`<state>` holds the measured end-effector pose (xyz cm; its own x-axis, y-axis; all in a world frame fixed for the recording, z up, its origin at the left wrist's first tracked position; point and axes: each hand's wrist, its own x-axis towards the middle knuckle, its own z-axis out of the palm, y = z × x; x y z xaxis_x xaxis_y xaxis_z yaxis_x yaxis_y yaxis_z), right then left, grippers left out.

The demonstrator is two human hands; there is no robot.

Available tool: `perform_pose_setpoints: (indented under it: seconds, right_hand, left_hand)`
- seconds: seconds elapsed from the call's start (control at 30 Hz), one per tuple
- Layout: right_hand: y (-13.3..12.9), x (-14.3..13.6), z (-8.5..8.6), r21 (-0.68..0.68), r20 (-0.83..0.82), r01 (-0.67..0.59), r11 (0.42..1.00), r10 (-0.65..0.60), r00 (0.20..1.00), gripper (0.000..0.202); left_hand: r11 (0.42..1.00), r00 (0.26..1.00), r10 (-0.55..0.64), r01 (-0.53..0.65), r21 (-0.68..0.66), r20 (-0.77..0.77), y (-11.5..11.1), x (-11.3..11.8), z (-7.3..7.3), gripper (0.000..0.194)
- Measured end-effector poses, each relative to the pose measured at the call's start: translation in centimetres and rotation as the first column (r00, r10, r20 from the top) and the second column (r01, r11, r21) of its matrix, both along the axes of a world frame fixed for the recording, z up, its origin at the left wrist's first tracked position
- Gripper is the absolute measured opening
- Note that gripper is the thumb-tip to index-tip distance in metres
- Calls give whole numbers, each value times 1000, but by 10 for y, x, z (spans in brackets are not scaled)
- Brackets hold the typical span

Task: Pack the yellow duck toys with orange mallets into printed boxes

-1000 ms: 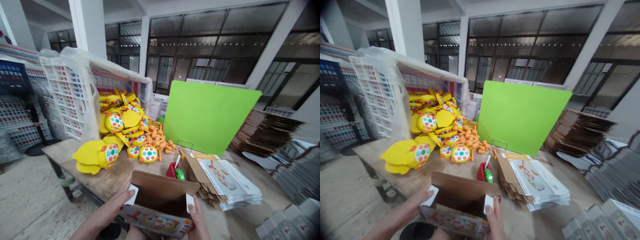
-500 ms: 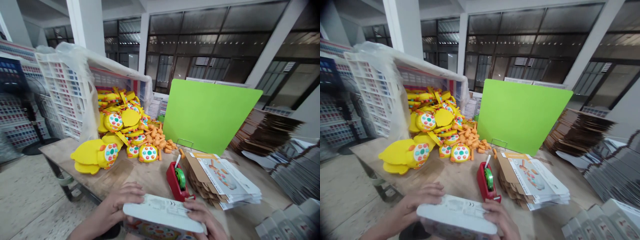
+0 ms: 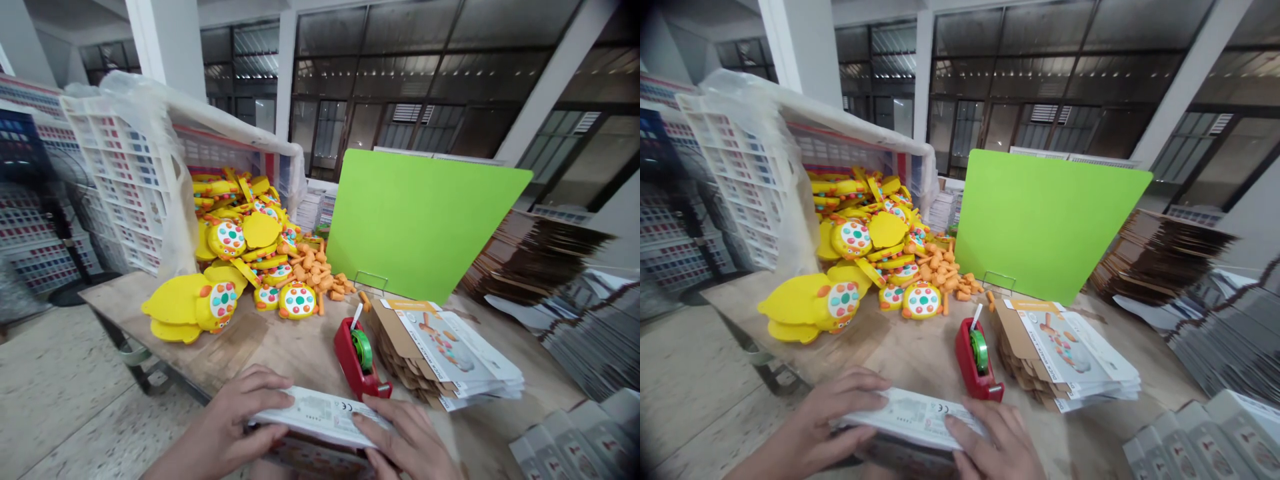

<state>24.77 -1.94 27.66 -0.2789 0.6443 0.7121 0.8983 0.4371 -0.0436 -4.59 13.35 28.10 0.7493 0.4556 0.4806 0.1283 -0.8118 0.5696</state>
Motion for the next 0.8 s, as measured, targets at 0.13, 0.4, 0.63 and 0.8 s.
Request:
perform_pose_setpoints:
  seconds: [0.13, 0.4, 0.63, 0.8]
  right_hand:
    - [-1, 4, 4, -18, 124, 23, 1000, -21, 992, 40]
    - [-7, 1, -28, -141, -9, -11, 990, 10, 1000, 63]
    - [-15, -3, -38, -189, -359, -66, 980, -6, 933, 39]
    - [-19, -8, -33, -258, -552, -41, 965, -113, 826, 28]
  left_hand:
    - [998, 996, -55, 58, 36, -64, 5, -5, -1, 41]
    - [957, 985, -27, 74, 280, -168, 6, -18, -6, 59]
    - [986, 991, -12, 34, 166, -133, 1, -11, -1, 42]
    - [982, 991, -120, 127, 140, -56, -1, 2, 2, 31]
